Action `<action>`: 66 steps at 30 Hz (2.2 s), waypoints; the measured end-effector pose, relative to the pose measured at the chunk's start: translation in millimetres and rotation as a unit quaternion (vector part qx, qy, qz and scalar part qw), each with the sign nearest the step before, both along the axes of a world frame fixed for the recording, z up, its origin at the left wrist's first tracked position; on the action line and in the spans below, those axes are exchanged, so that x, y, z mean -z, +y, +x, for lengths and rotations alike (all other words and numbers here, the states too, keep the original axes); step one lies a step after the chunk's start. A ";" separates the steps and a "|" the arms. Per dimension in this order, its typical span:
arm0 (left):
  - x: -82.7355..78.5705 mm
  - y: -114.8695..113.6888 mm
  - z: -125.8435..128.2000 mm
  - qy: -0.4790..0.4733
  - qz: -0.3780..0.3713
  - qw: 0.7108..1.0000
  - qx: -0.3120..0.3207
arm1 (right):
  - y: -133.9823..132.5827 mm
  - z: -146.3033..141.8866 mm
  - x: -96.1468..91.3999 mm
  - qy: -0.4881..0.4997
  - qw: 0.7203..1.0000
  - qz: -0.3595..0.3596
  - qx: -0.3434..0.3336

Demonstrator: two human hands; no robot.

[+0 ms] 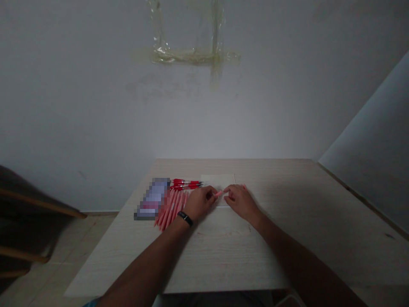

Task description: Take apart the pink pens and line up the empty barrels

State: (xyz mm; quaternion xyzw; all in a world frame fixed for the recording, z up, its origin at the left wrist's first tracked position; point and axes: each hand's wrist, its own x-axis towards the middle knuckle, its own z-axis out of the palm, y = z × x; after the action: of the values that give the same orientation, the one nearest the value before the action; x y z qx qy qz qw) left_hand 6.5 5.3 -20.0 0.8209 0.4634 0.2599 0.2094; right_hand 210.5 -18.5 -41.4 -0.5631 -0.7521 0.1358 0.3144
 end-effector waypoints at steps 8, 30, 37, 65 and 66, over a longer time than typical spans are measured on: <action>-2.5 -1.1 2.2 -0.003 -0.007 1.000 0.011 | 4.4 16.2 -4.5 0.101 0.995 0.015 0.021; -9.6 -3.5 4.7 -0.133 -0.014 0.989 0.059 | 3.8 2.3 8.4 0.375 0.894 -0.214 -0.123; -9.0 -2.8 3.0 -0.124 -0.010 0.991 0.052 | 1.0 3.5 0.8 0.377 0.898 -0.197 -0.114; -6.9 -0.8 -0.6 -0.013 -0.005 1.000 -0.011 | 0.5 9.3 -1.6 0.077 0.997 0.017 -0.003; -5.6 -0.2 -0.7 -0.014 -0.006 1.000 -0.013 | -0.7 6.8 -1.8 0.057 0.998 0.014 -0.005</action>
State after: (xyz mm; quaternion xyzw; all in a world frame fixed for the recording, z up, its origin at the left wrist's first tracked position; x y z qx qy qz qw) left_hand 5.7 5.1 -14.4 0.8096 0.4727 0.2719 0.2174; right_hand 217.4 -19.2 -39.6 -0.5460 -0.7378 0.1582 0.3639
